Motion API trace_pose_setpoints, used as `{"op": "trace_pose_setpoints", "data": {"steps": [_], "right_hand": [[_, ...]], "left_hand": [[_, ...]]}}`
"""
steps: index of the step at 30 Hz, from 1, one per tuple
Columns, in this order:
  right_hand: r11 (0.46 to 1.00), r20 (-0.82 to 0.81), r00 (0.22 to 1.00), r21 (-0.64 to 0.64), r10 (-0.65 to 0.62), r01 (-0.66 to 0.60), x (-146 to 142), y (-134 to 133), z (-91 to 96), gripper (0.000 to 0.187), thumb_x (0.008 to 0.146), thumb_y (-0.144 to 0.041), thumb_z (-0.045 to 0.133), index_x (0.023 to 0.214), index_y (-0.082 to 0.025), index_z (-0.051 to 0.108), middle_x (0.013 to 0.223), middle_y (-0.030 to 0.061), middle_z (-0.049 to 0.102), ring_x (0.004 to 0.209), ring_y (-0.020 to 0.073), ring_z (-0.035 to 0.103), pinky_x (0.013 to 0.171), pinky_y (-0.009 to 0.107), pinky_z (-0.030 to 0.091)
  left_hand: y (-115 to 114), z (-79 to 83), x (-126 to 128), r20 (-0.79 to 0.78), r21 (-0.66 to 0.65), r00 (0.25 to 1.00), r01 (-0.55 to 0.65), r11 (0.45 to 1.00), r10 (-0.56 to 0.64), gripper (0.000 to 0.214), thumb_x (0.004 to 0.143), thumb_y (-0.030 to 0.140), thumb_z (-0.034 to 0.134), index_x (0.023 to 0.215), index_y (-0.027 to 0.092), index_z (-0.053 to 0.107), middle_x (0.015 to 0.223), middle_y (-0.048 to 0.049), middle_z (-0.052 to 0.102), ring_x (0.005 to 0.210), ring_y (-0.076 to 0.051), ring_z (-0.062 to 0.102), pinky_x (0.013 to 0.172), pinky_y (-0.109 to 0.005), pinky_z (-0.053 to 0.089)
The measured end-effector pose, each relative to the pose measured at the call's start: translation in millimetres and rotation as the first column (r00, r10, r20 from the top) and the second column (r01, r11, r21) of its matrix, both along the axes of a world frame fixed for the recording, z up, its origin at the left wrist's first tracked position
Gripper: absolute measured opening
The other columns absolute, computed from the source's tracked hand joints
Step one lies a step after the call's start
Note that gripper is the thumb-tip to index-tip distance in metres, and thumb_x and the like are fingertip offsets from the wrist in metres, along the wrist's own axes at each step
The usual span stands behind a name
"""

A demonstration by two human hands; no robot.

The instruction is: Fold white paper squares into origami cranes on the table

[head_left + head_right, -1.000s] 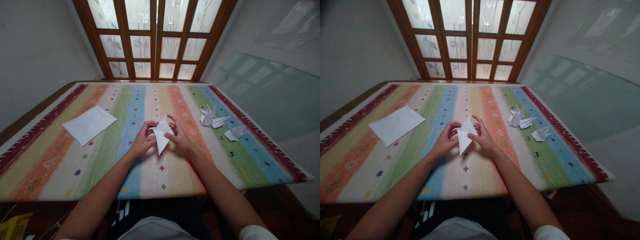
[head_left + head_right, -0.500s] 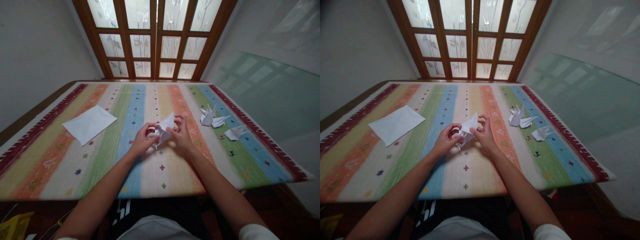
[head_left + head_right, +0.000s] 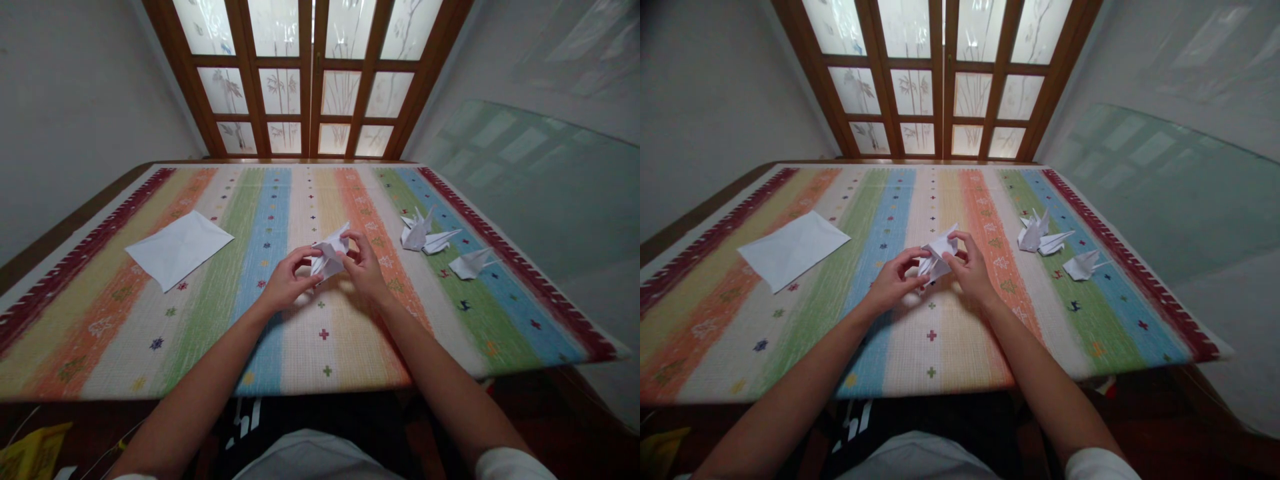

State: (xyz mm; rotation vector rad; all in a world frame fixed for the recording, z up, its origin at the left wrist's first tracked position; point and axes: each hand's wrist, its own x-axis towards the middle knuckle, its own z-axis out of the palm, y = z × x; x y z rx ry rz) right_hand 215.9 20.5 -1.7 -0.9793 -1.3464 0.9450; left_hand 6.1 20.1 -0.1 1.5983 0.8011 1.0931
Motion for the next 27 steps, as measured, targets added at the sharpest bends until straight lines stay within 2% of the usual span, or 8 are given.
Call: {"op": "trace_pose_setpoints", "data": {"steps": [3,8,11,13,16,19,23,27], "right_hand": [[0.999,-0.023,0.999,-0.037,0.024,-0.025,1.2,3.0,-0.2,0.042,0.083,-0.046,0.08,0.12,-0.031,0.065,0.126,0.0056,0.068,0.098,0.0223,0.071,0.081,0.035,0.062],[0.99,-0.066,0.998,-0.138,0.022,-0.031,7.5,8.7,-2.7,0.041,0.075,-0.05,0.087,0.103,-0.025,0.07,0.109,0.0064,0.074,0.088,0.0213,0.071,0.076,0.033,0.058],[0.985,-0.004,0.999,-0.166,0.039,-0.04,12.4,9.6,-2.6,0.037,0.077,-0.053,0.086,0.092,-0.022,0.073,0.092,0.0046,0.073,0.079,0.0197,0.066,0.072,0.032,0.054],[0.986,0.029,0.998,-0.163,0.047,-0.042,15.2,10.7,-2.7,0.037,0.08,-0.056,0.084,0.089,-0.022,0.073,0.09,0.0038,0.07,0.078,0.0191,0.065,0.071,0.032,0.053],[0.997,0.093,0.996,-0.077,-0.006,0.013,18.6,14.0,-4.9,0.037,0.084,-0.06,0.08,0.086,-0.023,0.074,0.108,0.0073,0.067,0.093,0.0214,0.065,0.08,0.034,0.055],[0.988,0.174,0.973,0.03,-0.152,0.149,21.6,17.1,-8.0,0.034,0.085,-0.058,0.079,0.087,-0.024,0.076,0.122,0.0106,0.058,0.105,0.0241,0.061,0.084,0.037,0.056],[0.968,0.317,0.916,0.124,-0.245,0.216,25.6,17.0,-5.6,0.03,0.088,-0.053,0.078,0.088,-0.023,0.077,0.101,0.0073,0.055,0.082,0.0207,0.053,0.072,0.037,0.052],[0.964,0.371,0.896,0.198,-0.244,0.18,26.9,13.9,2.6,0.033,0.091,-0.055,0.076,0.083,-0.023,0.075,0.091,0.0063,0.059,0.079,0.0218,0.054,0.071,0.037,0.049]], "left_hand": [[0.1,1.3,-2.8,-0.036,0.038,0.999,0.034,0.999,-0.032,0.041,0.087,0.025,0.08,0.127,0.024,0.076,0.148,-0.0147,0.062,0.126,-0.028,0.064,0.106,-0.045,0.056],[-2.3,-0.1,-3.1,-0.015,-0.052,0.998,0.056,0.997,-0.057,0.044,0.09,0.03,0.077,0.133,0.025,0.071,0.157,-0.0157,0.053,0.112,-0.024,0.066,0.079,-0.034,0.064],[-3.5,-0.3,-0.3,0.036,-0.118,0.999,0.032,0.992,-0.027,0.045,0.085,0.03,0.081,0.128,0.025,0.067,0.147,-0.0135,0.058,0.1,-0.02,0.067,0.068,-0.027,0.062],[-3.2,0.7,1.1,0.063,-0.157,0.998,0.002,0.988,0.008,0.04,0.083,0.029,0.082,0.118,0.023,0.064,0.128,-0.0096,0.066,0.091,-0.016,0.067,0.067,-0.025,0.061],[-1.7,2.7,1.5,0.027,-0.184,0.999,-0.018,0.983,0.024,0.029,0.082,0.028,0.082,0.101,0.02,0.061,0.097,-0.0028,0.067,0.08,-0.014,0.066,0.068,-0.024,0.058],[-0.2,3.5,0.5,-0.057,-0.164,0.998,-0.015,0.986,0.006,0.021,0.083,0.028,0.08,0.091,0.018,0.063,0.085,-0.0017,0.067,0.077,-0.014,0.066,0.069,-0.025,0.055],[0.4,2.2,-0.8,-0.104,-0.135,0.994,-0.035,0.99,0.021,0.017,0.081,0.024,0.079,0.092,0.018,0.067,0.085,-0.0024,0.07,0.078,-0.015,0.068,0.073,-0.027,0.057],[0.7,0.1,-1.5,-0.113,-0.134,0.993,-0.051,0.99,0.036,0.023,0.077,0.016,0.077,0.098,0.018,0.068,0.088,-0.0027,0.071,0.08,-0.016,0.07,0.073,-0.028,0.059]]}}
